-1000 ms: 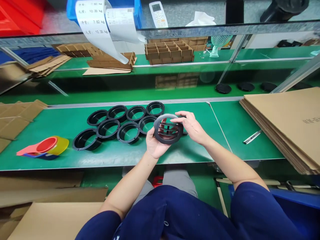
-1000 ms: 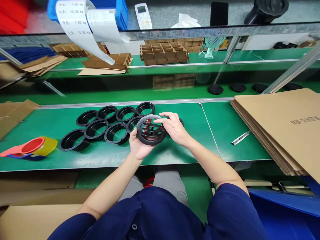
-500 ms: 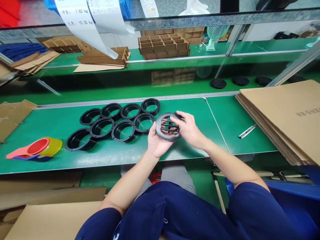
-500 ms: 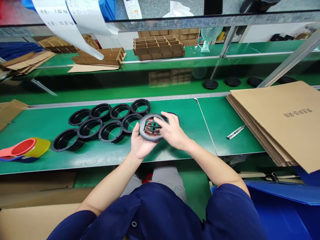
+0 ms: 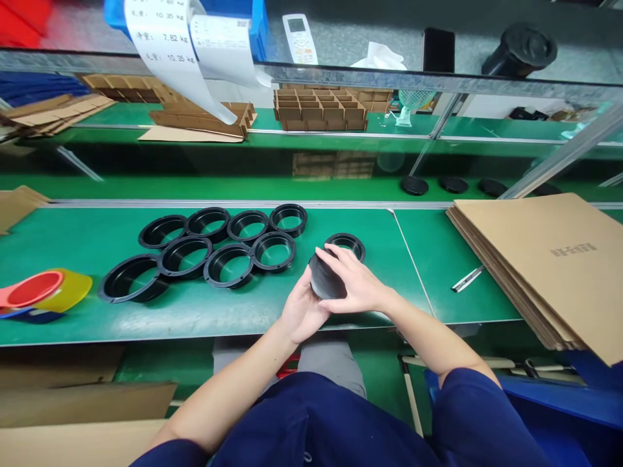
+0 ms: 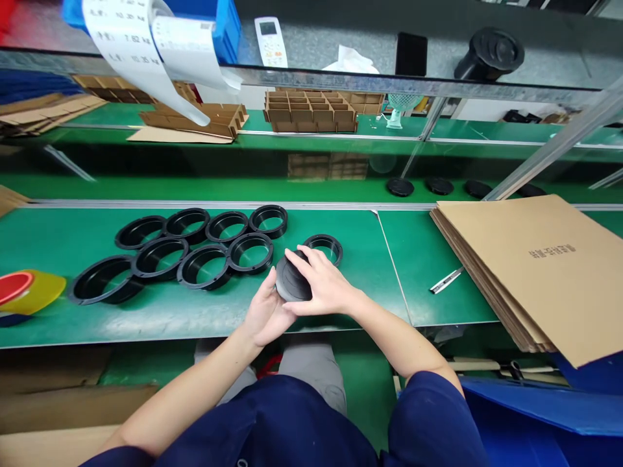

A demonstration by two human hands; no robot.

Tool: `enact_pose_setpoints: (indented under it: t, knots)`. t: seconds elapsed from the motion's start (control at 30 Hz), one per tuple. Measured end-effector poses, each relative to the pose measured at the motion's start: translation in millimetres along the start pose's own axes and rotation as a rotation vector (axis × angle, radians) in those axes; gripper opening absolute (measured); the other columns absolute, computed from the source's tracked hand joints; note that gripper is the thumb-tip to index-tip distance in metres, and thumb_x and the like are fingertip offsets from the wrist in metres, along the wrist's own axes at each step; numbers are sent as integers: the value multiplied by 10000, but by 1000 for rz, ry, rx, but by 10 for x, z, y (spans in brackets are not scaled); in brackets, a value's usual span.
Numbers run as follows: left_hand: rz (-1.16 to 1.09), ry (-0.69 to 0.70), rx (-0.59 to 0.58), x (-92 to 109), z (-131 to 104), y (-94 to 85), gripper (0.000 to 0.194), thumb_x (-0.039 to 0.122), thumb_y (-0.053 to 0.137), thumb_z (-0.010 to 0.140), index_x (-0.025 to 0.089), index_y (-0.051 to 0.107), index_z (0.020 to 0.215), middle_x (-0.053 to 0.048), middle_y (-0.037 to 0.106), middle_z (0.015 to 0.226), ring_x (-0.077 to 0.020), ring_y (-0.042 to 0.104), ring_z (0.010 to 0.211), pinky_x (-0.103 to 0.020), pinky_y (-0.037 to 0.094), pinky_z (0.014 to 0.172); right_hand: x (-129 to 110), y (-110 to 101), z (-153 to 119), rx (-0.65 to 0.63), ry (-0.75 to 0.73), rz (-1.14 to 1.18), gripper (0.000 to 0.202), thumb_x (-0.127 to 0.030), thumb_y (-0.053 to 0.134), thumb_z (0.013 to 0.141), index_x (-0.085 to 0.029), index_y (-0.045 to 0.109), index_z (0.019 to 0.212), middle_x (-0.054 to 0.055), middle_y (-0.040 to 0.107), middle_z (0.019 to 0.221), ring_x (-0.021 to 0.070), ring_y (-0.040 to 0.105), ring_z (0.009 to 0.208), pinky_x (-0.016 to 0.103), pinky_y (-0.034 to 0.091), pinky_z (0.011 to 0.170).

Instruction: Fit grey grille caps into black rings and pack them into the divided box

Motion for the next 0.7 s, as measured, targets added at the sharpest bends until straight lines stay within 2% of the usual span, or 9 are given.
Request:
enact_pose_setpoints:
  t: [0.07,0.13,0.27,0.33,0.4,0.47,0.6,0.63,0.7]
  knots:
    - [33,66,-3,69,-2,-5,521,528,632,971,297,579,1435,-66,719,1254,-235,646,1253,-400,489,1137,236,-123,84,65,98,-70,1060,-631,734,807,-180,289,1657,221,313,1629,409,325,1474,622,357,1187]
    - [135,173,70,192,12,-137,584,511,689,940,331,518,1468,-78,696,1262,-243,657,1220,-444,496,1115,531,-190,156,93,242,-177,1046,-628,742,793,-131,354,1627,250,341,1601,439,354,1435,626,364,1169]
    - [406,378,354,483,30,-621,474,457,785,845,205,661,1226,-94,693,1142,-229,674,1058,-398,533,974,873,28,235,-47,364,-333,999,-664,708,818,-102,420,1592,273,397,1568,469,413,1382,603,391,1134]
    - [467,430,445,564,51,-810,434,442,813,788,184,689,1113,-77,691,1064,-206,668,982,-357,532,907,899,131,241,-86,364,-382,988,-686,649,869,-100,375,1616,287,364,1596,473,385,1423,609,359,1155]
    - [516,463,474,600,80,-905,429,426,823,755,184,691,1084,-63,681,1019,-196,664,938,-337,530,857,869,176,249,-120,352,-414,968,-686,580,925,-79,324,1635,301,291,1639,469,305,1495,642,274,1201]
    - [565,487,472,601,95,-933,421,414,818,754,183,689,1080,-57,668,996,-191,661,908,-330,534,825,777,143,289,-124,308,-415,907,-661,489,986,-70,290,1645,286,207,1680,440,198,1560,668,170,1237]
    - [613,510,463,570,83,-958,375,387,799,769,182,691,1065,-56,657,969,-192,660,873,-313,537,762,618,-79,379,79,243,-387,785,-579,367,1051,-107,238,1666,201,133,1723,357,66,1609,625,83,1280]
    - [627,519,458,584,89,-953,361,378,794,775,186,694,1064,-55,658,960,-193,659,871,-309,534,754,637,-55,375,84,248,-384,765,-561,359,1058,-103,254,1660,201,158,1718,345,82,1609,609,84,1286]
    - [679,556,442,668,134,-893,331,365,777,796,203,703,1074,-53,663,949,-199,652,884,-316,532,785,732,115,339,-9,254,-368,728,-535,357,1067,-87,310,1639,210,223,1699,327,147,1602,582,106,1293]
Point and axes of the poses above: each hand's wrist, its own z-axis towards the middle knuckle, its own y-axis out of the palm, x = y × z, the point moved 10 cm from there along z, towards the middle knuckle
